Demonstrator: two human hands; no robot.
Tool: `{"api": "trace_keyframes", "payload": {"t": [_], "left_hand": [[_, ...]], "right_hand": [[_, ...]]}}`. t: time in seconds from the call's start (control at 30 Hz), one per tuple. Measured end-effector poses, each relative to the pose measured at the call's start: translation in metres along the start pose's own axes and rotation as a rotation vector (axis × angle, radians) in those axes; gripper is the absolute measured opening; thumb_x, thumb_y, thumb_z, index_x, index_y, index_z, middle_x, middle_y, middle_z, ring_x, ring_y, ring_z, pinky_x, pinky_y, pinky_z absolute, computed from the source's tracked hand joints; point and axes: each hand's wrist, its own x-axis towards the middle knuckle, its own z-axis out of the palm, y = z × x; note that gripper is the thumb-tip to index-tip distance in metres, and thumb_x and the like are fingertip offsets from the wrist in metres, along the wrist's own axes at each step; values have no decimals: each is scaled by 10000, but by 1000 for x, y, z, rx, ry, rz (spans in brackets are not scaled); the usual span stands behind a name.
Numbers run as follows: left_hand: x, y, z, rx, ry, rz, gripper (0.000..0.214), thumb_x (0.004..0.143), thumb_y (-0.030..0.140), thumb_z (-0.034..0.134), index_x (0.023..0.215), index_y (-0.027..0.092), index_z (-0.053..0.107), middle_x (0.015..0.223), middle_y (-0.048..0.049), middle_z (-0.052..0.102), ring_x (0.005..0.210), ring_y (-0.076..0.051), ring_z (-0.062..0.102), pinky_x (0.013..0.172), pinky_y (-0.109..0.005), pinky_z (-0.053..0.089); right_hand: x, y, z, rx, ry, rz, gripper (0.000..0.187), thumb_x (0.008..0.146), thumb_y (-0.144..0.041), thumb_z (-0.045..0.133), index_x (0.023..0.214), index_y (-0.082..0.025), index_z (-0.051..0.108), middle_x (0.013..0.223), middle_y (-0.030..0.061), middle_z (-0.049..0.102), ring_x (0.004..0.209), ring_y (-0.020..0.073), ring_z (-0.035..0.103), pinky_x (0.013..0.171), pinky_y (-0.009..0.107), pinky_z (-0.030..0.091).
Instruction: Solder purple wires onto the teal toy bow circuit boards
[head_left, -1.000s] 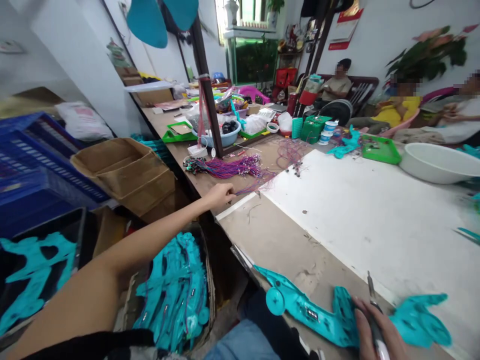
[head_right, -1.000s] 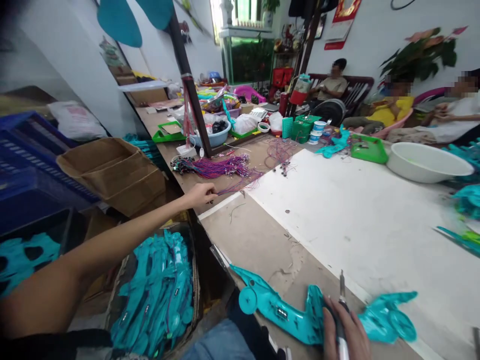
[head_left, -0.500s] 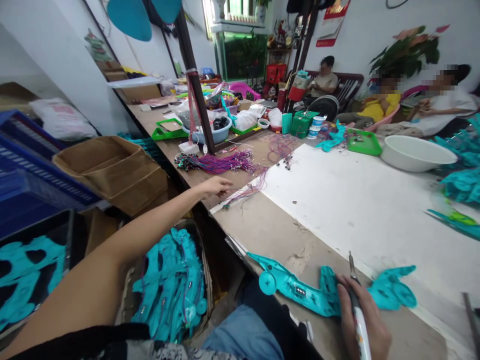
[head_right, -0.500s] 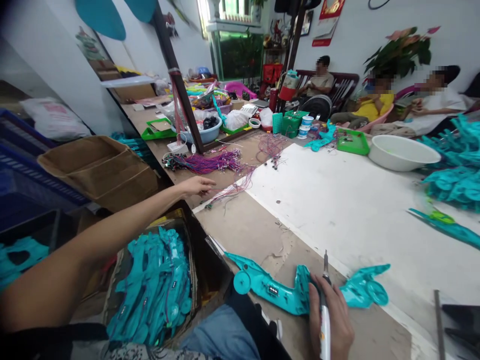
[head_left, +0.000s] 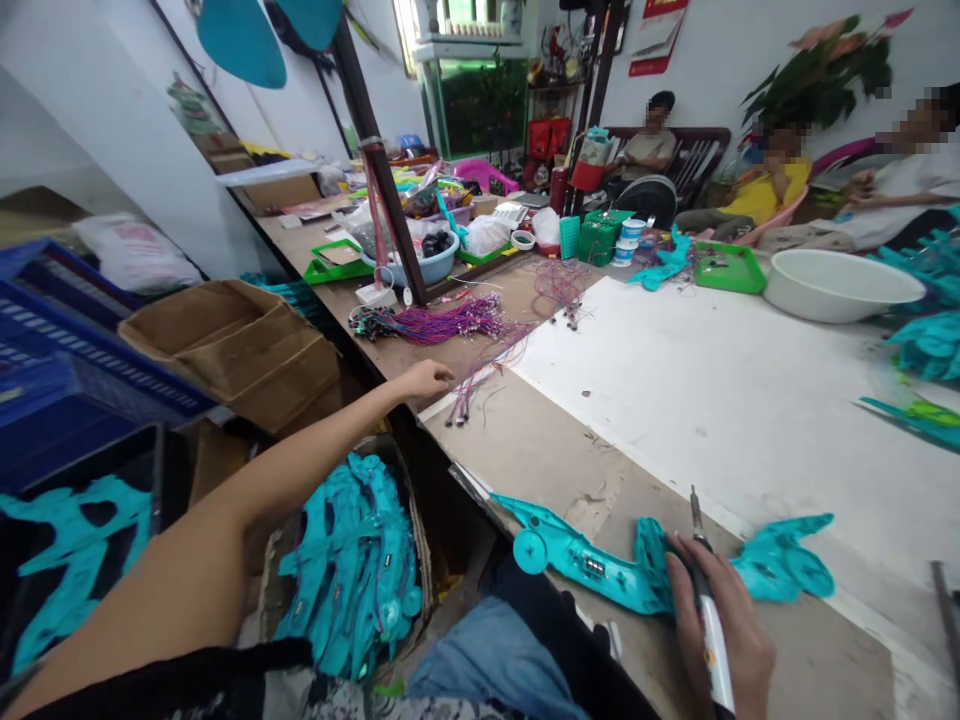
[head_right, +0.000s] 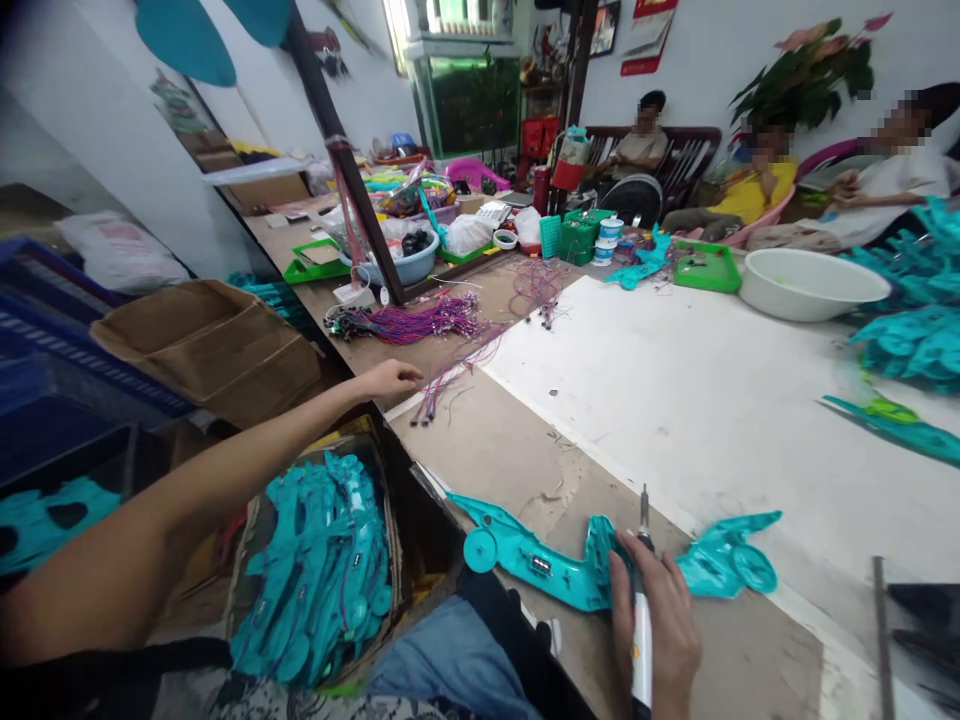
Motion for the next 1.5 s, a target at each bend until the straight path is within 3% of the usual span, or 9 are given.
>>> {"api": "trace_keyframes", "payload": {"t": [0.2,0.37,0.57,0.8,0.97,1.07,1.23,1.37,1.5], "left_hand": [[-23,14,28,123,260,-75,273,778,368,565,804,147,723,1066,-166,671,1178,-342,493,959,-423,383],[-28,19,42,22,155,-122,157,634,280,718,550,181,630,647,-60,673,839,-256,640,765,-321,451],[-22,22,7,-317,45,-169,233,741,319,666,621,155,551,624,-46,669,591,-147,623,564,-242,447],[-4,36,-34,-634,-9,-111,257,655,280,772,638,160,545,455,40,492,390,-73,439,415,-200,334],[20,44,-46,-837,169,-56,260,759,260,692,662,175,467,440,85,378,391,-50,373,431,-186,319],[21,49,-55,-915,239,-35,201,848,246,587,709,171,464,497,64,454,458,-62,458,489,-191,374],[41,94,-90,-1048,236,81,170,867,112,493,701,139,466,627,-3,557,527,-70,525,525,-195,406],[81,156,-119,-1025,416,217,208,930,98,349,761,122,468,631,41,447,524,-23,490,543,-134,338],[105,191,-117,-909,564,234,110,891,52,420,833,102,499,666,17,512,612,-60,562,550,-141,330]], "right_hand": [[1,-2,-2,16,3,-44,320,901,-369,552,1089,-126,642,1018,112,689,992,260,625,981,428,458],[3,-3,-2,18,11,-79,303,903,-355,556,1082,-125,640,991,105,692,927,231,639,987,419,456],[0,-1,-1,1,1,-65,312,908,-369,545,1094,-137,641,1012,99,693,992,246,624,981,413,454],[1,-1,-1,12,-1,-82,299,909,-367,548,1105,-158,632,1013,89,695,947,228,636,975,401,451],[2,-2,-3,16,4,-104,294,910,-357,550,1110,-154,622,1006,90,696,897,209,644,978,392,451],[4,-3,-3,22,12,-129,264,902,-308,571,1105,-147,619,988,88,698,870,193,645,993,390,446],[5,-2,0,14,27,-159,246,903,-304,567,1089,-155,627,964,77,704,852,191,652,989,406,454],[2,-2,0,-6,1,-103,272,915,-350,535,1079,-156,633,988,89,704,941,225,647,977,422,461],[2,-3,-1,-16,-12,-108,293,927,-364,509,1103,-158,623,995,92,704,925,222,655,974,430,459]]}}
